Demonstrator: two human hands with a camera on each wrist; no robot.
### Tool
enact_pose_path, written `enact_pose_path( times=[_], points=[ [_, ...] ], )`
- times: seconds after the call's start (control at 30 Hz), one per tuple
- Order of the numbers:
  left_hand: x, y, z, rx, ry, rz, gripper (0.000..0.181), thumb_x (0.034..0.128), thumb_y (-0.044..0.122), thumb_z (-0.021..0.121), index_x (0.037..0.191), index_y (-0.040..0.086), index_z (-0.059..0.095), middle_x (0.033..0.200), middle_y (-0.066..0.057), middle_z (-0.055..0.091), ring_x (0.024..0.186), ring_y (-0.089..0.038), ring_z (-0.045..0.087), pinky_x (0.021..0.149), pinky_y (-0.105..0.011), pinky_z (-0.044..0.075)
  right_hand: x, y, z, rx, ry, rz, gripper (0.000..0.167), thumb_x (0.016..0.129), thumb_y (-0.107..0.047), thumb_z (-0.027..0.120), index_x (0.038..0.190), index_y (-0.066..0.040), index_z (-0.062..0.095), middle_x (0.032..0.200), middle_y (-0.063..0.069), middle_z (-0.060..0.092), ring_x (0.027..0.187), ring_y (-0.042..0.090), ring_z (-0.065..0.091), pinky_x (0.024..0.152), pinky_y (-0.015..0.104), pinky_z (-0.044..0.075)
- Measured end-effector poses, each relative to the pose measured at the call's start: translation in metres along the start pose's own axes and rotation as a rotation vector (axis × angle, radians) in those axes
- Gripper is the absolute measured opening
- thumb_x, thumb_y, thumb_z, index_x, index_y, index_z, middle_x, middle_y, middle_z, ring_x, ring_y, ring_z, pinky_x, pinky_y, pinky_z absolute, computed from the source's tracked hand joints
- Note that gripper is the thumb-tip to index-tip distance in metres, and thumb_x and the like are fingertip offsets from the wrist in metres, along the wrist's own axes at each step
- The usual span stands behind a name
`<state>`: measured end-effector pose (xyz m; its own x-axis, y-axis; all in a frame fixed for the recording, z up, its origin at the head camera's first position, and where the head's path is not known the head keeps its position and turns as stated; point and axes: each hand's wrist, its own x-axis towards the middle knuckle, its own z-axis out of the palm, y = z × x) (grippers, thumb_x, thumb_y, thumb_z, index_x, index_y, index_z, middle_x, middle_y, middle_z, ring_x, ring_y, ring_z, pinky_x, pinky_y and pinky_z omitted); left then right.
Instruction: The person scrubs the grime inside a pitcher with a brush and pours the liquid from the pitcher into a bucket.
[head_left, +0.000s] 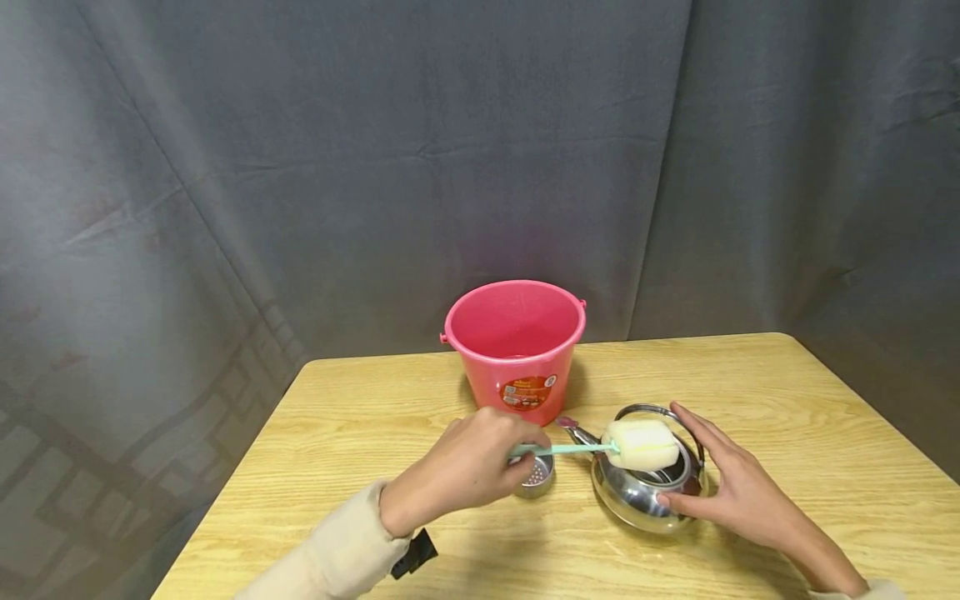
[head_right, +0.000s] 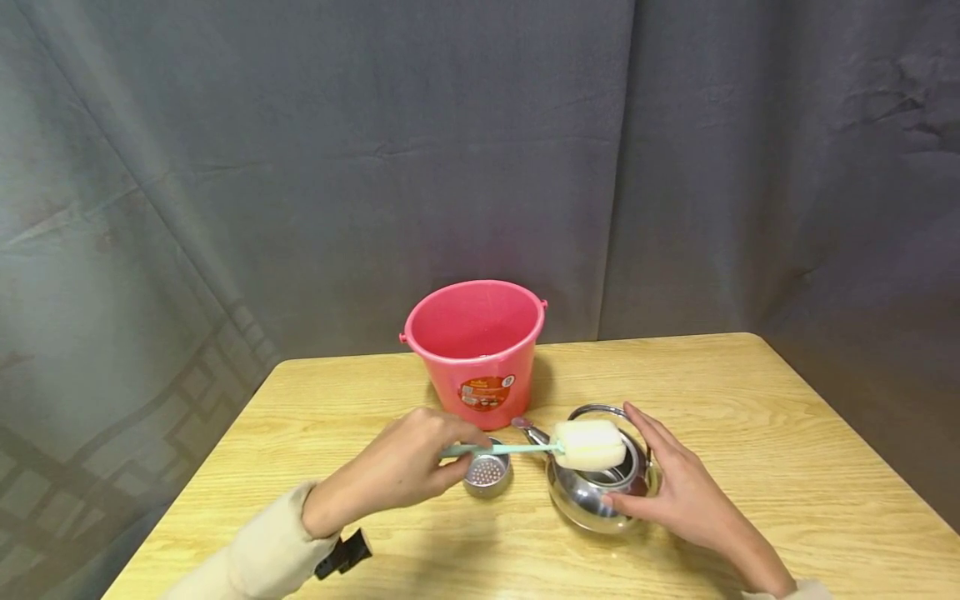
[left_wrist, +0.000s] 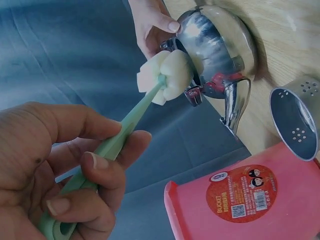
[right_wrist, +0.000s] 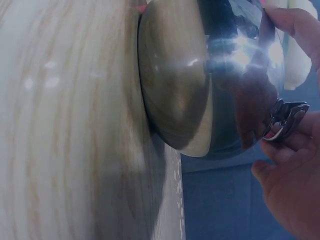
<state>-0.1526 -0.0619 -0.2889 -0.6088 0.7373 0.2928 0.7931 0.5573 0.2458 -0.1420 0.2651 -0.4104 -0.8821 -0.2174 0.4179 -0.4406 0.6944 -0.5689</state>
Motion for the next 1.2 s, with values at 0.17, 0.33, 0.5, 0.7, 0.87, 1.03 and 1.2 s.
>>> enact_pose_path(
  times=[0.17,0.33,0.5,0.7,0.87,1.03,1.2],
  points=[
    [0.005,0.004,-0.002,0.037,-0.031,0.009,0.012,0.0804,0.006,0.072,0.085,0.017,0.072,0.073,0.015,0.056,0.064,-0.002,0.048,0.053,-0.015,0.040,0.000,0.000,0.000,0.003,0.001,-0.006,0.110,0.066,-0.034,0.089,0.154,-0.026,0.025,0.146,0.026,0.036,0.123,0.054,0.037,0.083,0.075,0.033],
    [0.010,0.007,-0.003,0.088,-0.050,0.006,0.013,0.0783,0.006,0.071,0.078,0.019,0.070,0.066,0.015,0.050,0.059,-0.005,0.045,0.049,-0.016,0.037,0.001,-0.001,0.001,-0.001,-0.008,0.001,0.109,0.067,-0.035,0.089,0.154,-0.026,0.024,0.146,0.025,0.035,0.124,0.054,0.037,0.083,0.075,0.032],
    [0.016,0.014,-0.005,0.139,-0.079,-0.004,0.017,0.0757,0.005,0.068,0.071,0.020,0.065,0.056,0.013,0.042,0.053,-0.007,0.040,0.042,-0.018,0.033,0.000,-0.003,0.001,-0.008,-0.016,0.008,0.109,0.067,-0.036,0.088,0.154,-0.027,0.023,0.146,0.026,0.035,0.123,0.055,0.038,0.082,0.075,0.032],
    [0.028,0.024,-0.008,0.179,-0.119,-0.032,0.022,0.0745,0.003,0.064,0.063,0.020,0.059,0.051,0.010,0.033,0.050,-0.008,0.034,0.038,-0.020,0.031,0.000,-0.001,0.000,-0.010,-0.013,0.005,0.109,0.068,-0.035,0.088,0.155,-0.027,0.022,0.147,0.026,0.035,0.123,0.056,0.038,0.080,0.075,0.033],
    [0.040,0.029,-0.009,0.199,-0.175,-0.066,0.017,0.0792,0.008,0.071,0.069,0.021,0.067,0.053,0.011,0.044,0.052,-0.007,0.041,0.042,-0.020,0.037,0.000,0.000,0.001,-0.010,-0.021,0.010,0.109,0.068,-0.035,0.088,0.155,-0.027,0.021,0.147,0.026,0.034,0.123,0.056,0.038,0.080,0.076,0.032],
    [0.044,0.031,-0.004,0.217,-0.194,-0.063,0.018,0.0812,0.011,0.071,0.068,0.022,0.066,0.052,0.011,0.044,0.053,-0.008,0.042,0.044,-0.021,0.037,0.000,-0.002,0.002,-0.017,-0.030,0.027,0.110,0.069,-0.037,0.087,0.155,-0.027,0.020,0.147,0.027,0.034,0.123,0.057,0.037,0.080,0.077,0.032],
    [0.046,0.034,-0.001,0.237,-0.186,-0.052,0.026,0.0824,0.013,0.070,0.061,0.022,0.058,0.050,0.009,0.035,0.051,-0.009,0.035,0.042,-0.022,0.034,-0.001,-0.003,0.000,-0.016,-0.027,0.037,0.110,0.069,-0.037,0.087,0.155,-0.028,0.020,0.147,0.027,0.033,0.123,0.058,0.037,0.081,0.077,0.032]
  ],
)
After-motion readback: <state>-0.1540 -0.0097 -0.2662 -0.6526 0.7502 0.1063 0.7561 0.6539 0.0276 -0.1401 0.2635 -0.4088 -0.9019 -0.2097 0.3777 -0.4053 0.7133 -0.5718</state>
